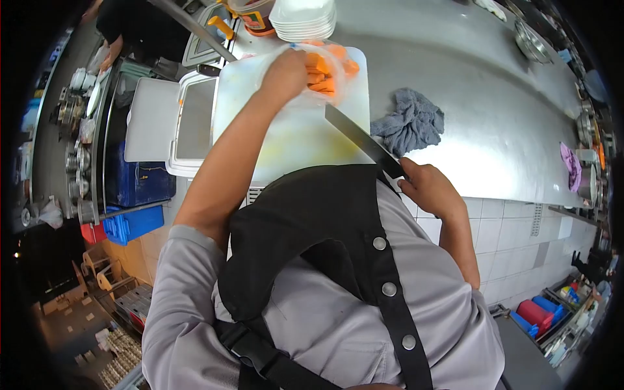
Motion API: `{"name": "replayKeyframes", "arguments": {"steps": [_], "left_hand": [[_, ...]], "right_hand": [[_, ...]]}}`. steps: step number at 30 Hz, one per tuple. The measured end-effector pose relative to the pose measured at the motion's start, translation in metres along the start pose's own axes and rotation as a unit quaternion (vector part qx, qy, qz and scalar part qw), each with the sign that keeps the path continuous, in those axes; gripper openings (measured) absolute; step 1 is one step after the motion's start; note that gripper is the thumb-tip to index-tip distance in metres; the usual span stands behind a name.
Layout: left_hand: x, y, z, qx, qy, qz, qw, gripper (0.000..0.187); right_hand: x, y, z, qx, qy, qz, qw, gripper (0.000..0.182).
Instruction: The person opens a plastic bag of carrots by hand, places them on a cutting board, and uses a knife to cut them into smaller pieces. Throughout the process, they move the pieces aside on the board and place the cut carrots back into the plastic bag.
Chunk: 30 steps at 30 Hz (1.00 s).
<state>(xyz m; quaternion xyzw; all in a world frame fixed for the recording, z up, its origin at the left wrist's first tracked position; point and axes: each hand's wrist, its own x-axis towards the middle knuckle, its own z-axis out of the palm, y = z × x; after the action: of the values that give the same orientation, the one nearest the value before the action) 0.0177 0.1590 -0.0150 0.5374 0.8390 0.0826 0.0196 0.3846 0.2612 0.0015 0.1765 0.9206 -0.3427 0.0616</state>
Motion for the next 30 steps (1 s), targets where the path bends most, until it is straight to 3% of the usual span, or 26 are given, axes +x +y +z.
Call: {"name": "replayKeyframes", "arguments": {"steps": [3,5,9,12,14,18,24,26,30], "left_hand": [[0.021,-0.015,0.011,-0.041,0.058,-0.063,0.995,0.023],[0.032,-0.023,0.008,-0.009,-0.045,-0.048,0.998,0.021],[0.045,-0.041,0.018,0.033,-0.069,-0.001,0.997,0.022],[0.044,-0.039,0.015,0.036,-0.076,-0.011,0.996,0.031],[0.04,-0.022,-0.008,0.011,-0.161,-0.041,0.986,0.043],[0.032,-0.013,-0.01,-0.066,-0.196,-0.089,0.974,0.048],[0.028,-0.028,0.021,-0.154,-0.084,-0.085,0.981,0.048],[0.021,-0.029,0.026,-0.214,-0.025,-0.132,0.968,0.047],[0.002,-0.033,0.022,-0.343,0.0,-0.139,0.929,0.037]], "right_hand": [[-0.003,0.001,0.001,-0.008,-0.018,0.009,1.0,0.025],[0.0,-0.001,-0.001,-0.014,-0.031,0.015,0.999,0.029],[0.002,-0.001,-0.002,-0.017,-0.033,0.022,0.999,0.028],[0.003,-0.001,-0.003,-0.016,-0.035,0.021,0.999,0.028],[0.003,-0.001,-0.003,-0.018,-0.039,0.024,0.999,0.028],[0.001,-0.003,-0.002,-0.017,-0.035,0.027,0.999,0.03],[0.001,-0.004,-0.001,-0.031,-0.034,0.019,0.999,0.033],[-0.001,-0.003,0.002,-0.031,-0.031,0.023,0.999,0.033],[-0.004,-0.003,0.005,-0.021,-0.013,0.016,1.0,0.026]]}}
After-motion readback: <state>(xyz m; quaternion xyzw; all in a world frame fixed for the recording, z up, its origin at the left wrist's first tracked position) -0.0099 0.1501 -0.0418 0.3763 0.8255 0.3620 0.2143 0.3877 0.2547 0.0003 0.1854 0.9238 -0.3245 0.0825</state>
